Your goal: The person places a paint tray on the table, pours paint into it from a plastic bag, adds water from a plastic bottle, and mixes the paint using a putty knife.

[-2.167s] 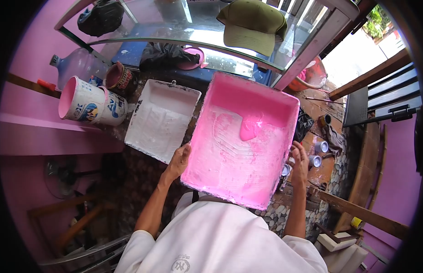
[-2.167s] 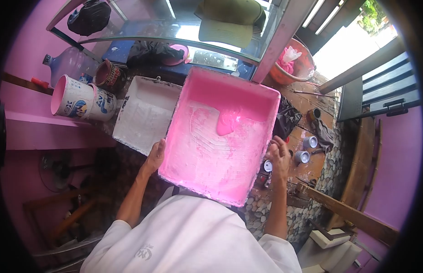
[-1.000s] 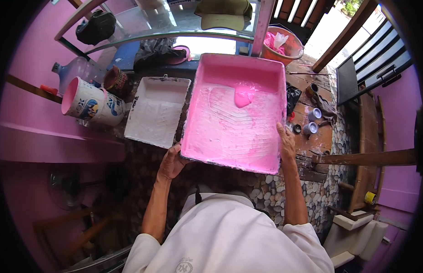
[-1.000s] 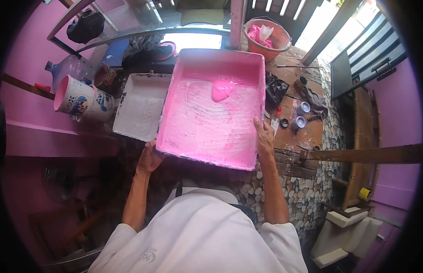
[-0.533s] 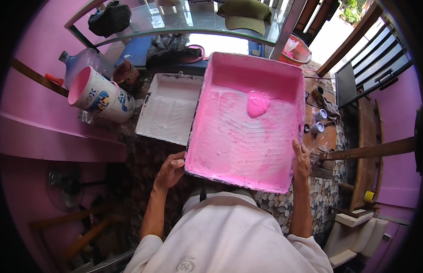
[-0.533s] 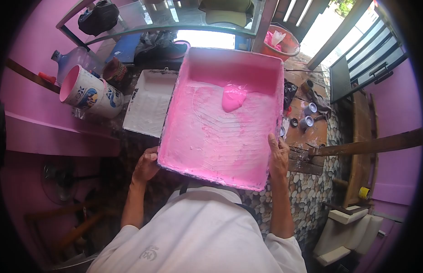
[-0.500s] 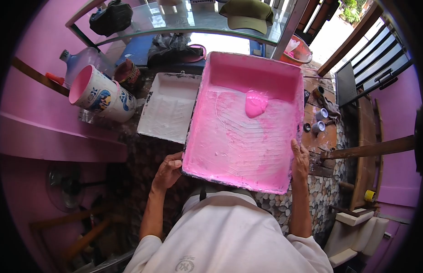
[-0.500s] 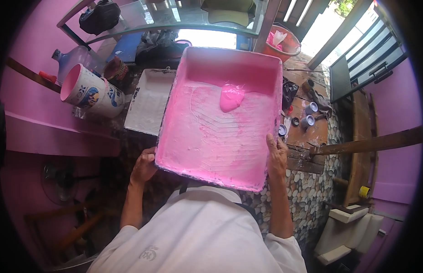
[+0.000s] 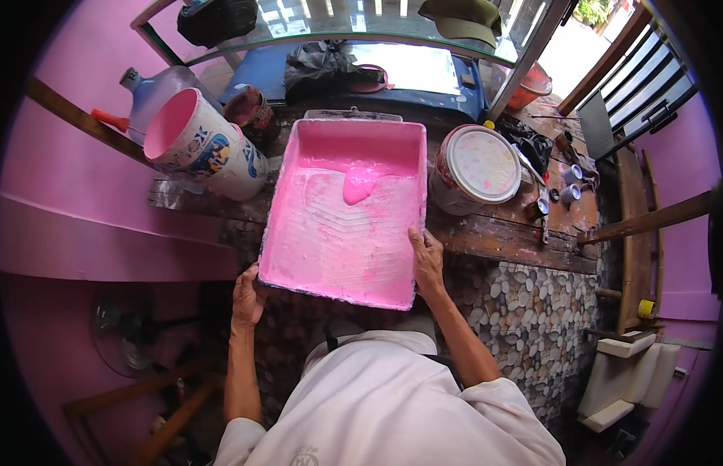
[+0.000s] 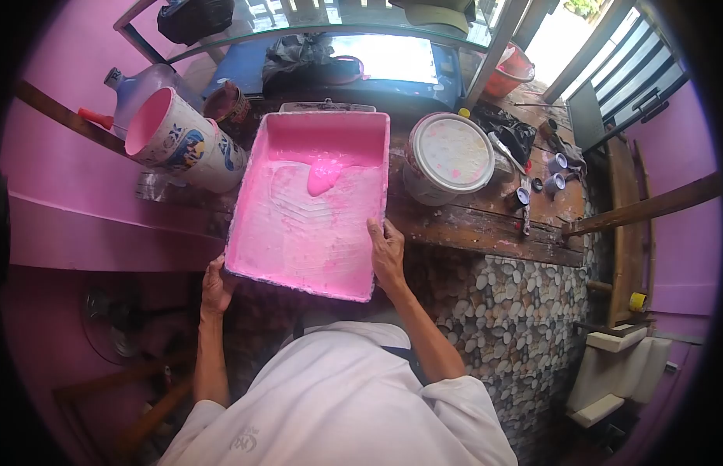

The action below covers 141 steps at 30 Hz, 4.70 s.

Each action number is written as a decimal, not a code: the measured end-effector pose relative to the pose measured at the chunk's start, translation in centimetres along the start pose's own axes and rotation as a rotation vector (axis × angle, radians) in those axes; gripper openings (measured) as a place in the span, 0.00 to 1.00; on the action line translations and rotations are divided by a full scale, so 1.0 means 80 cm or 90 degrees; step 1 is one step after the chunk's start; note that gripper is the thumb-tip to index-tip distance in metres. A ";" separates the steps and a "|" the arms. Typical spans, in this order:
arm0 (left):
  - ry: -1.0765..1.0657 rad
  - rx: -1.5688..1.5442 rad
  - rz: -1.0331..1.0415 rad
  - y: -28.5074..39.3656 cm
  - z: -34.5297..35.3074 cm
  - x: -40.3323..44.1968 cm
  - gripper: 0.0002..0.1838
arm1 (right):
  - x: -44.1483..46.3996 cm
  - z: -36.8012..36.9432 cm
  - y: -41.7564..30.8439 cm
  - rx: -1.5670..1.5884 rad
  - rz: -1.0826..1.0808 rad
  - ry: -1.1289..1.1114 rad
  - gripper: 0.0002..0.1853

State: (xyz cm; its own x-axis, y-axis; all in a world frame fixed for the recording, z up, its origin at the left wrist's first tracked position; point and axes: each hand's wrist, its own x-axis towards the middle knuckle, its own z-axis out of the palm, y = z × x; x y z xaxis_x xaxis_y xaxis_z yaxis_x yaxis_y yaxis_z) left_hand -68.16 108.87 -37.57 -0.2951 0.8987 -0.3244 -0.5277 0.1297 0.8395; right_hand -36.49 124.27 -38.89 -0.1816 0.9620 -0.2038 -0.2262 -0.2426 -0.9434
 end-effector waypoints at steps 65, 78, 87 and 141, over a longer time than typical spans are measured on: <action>0.035 0.691 0.545 0.277 -0.241 0.154 0.14 | -0.123 0.275 0.045 -0.430 -0.142 0.124 0.22; -0.197 0.473 0.407 0.134 0.048 0.099 0.22 | -0.013 0.225 -0.022 -0.557 -0.283 -0.170 0.44; -0.150 0.609 0.244 0.083 0.024 0.105 0.11 | 0.029 0.093 -0.034 -0.678 -0.152 -0.091 0.40; -0.068 0.553 0.074 0.047 -0.091 0.108 0.03 | 0.104 0.087 -0.084 -0.821 -0.033 0.075 0.32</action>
State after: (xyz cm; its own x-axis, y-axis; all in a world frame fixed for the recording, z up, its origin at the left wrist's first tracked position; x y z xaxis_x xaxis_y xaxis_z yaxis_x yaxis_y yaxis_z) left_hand -78.48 114.05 -40.34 -0.2099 0.9549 -0.2101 0.3063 0.2683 0.9133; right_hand -43.14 133.02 -32.39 -0.1006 0.9877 -0.1197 0.8612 0.0262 -0.5076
